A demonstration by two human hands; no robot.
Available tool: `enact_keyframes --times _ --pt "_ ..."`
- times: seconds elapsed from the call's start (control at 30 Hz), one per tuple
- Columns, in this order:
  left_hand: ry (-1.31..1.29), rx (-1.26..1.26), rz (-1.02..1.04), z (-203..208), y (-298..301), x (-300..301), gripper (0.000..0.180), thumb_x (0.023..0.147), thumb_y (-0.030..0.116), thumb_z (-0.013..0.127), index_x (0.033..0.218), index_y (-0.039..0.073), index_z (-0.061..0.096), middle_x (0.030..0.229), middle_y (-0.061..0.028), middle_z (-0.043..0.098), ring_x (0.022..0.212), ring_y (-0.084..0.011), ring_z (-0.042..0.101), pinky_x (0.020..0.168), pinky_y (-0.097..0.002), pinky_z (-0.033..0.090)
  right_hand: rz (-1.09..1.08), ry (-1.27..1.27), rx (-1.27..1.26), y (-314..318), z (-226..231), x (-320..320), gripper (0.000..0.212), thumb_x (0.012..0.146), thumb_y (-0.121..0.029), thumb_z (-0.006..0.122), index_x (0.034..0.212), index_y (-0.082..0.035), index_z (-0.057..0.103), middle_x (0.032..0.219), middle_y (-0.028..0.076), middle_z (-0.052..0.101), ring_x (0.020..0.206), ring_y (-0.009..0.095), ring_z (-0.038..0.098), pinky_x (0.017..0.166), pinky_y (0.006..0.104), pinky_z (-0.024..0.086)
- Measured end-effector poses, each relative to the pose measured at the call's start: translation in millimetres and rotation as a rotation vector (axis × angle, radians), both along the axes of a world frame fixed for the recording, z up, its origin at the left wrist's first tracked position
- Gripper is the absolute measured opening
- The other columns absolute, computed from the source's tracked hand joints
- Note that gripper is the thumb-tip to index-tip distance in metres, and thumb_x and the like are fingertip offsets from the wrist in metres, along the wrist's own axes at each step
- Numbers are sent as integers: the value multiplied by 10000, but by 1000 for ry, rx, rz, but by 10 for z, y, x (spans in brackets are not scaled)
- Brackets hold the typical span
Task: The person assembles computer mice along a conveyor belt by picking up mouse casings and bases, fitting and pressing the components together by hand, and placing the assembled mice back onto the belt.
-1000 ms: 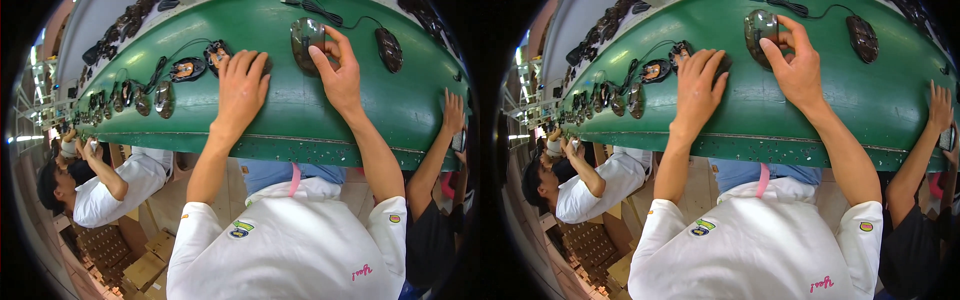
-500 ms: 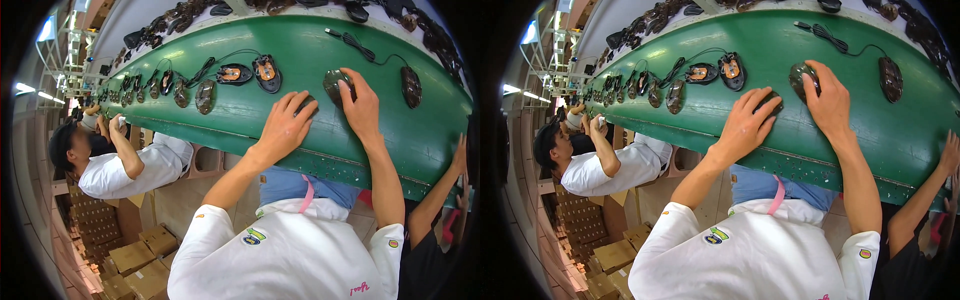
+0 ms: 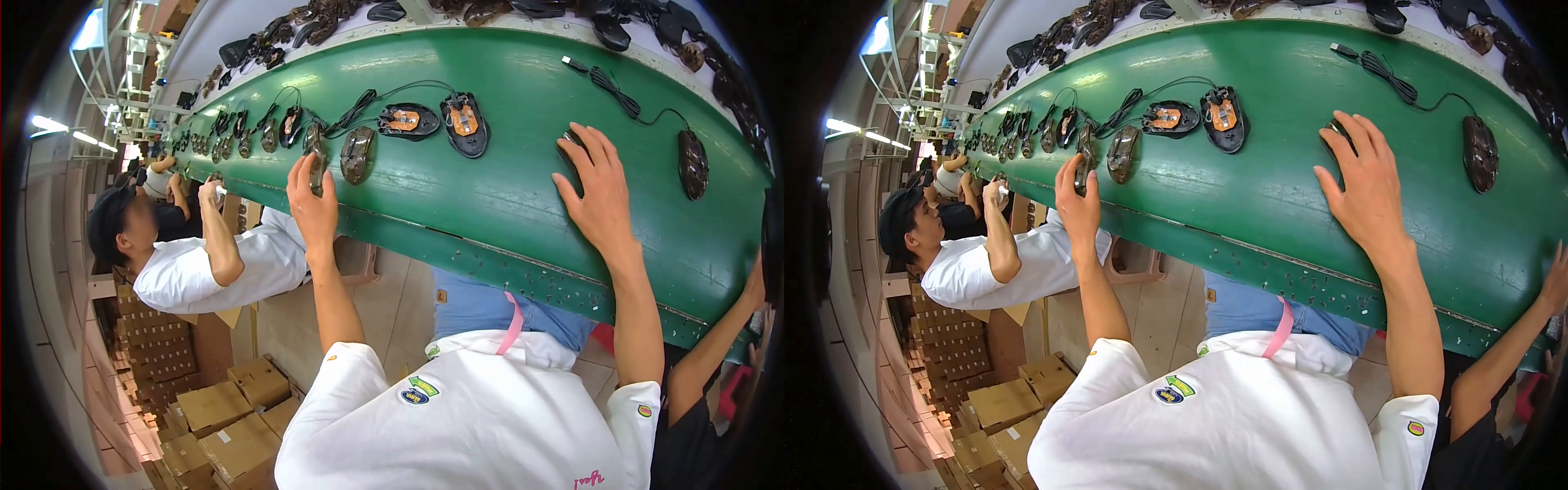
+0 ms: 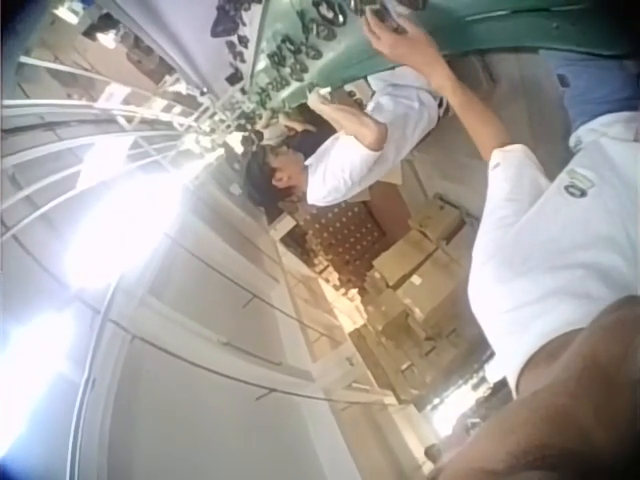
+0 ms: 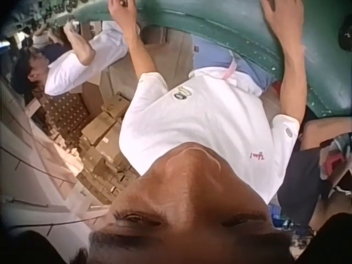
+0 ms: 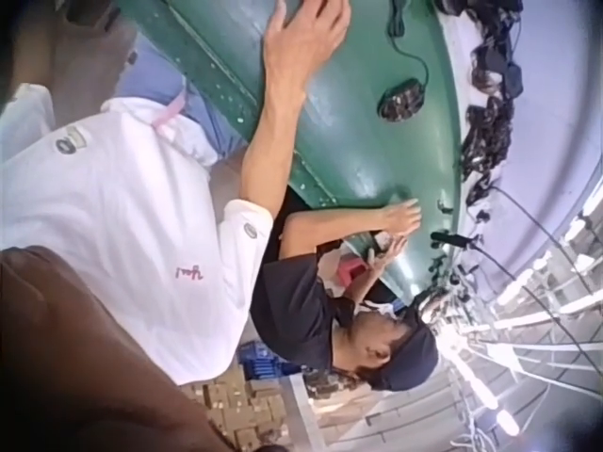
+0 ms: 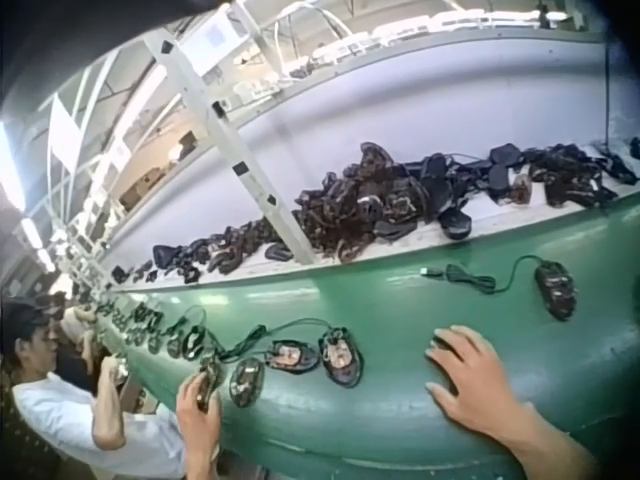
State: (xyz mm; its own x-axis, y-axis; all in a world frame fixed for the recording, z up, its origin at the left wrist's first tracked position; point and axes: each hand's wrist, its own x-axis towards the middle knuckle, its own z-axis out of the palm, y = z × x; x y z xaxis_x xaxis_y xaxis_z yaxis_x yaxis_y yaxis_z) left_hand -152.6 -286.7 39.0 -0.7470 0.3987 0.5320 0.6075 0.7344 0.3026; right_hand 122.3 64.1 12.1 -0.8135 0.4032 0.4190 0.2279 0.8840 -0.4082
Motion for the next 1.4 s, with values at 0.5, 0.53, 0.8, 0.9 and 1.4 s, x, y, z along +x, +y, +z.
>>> enact_keyframes --times 0.5,0.53,0.8,0.9,1.4 --pt "136 118 -200 3 507 -278 396 948 82 713 1340 44 673 1364 -129 655 1231 -322 631 1076 -423 493 -2 60 -97 -11 3 -61 397 892 -74 708 1286 -64 656 1476 70 584 1389 313 508 1130 428 463" --pt "66 104 -271 18 605 -189 401 944 70 712 1343 44 674 1363 -128 657 1223 -314 637 1074 -420 495 6 75 -104 -6 -7 -70 390 892 -66 708 1278 -64 661 1468 69 590 1383 312 513 1125 425 467" --pt "-139 43 -662 -68 1382 649 414 876 39 752 1286 42 695 1312 -120 664 1160 -293 647 982 -381 542 5 174 -113 -10 16 -97 366 884 -30 714 1247 -65 690 1426 53 630 1352 302 544 1108 412 483" --pt "-154 32 -665 -164 1407 672 392 874 40 751 1262 39 699 1312 -119 658 1149 -298 647 980 -385 542 -4 182 -110 -5 37 -94 365 884 -42 725 1247 -64 694 1419 51 637 1348 302 549 1110 413 481" --pt "-388 273 -894 -174 1277 1672 286 853 3 740 1137 34 748 1287 -91 701 1053 -261 681 915 -361 574 109 220 -160 -158 229 -196 388 859 -76 784 1238 -44 709 1425 90 653 1334 310 582 1134 422 467"
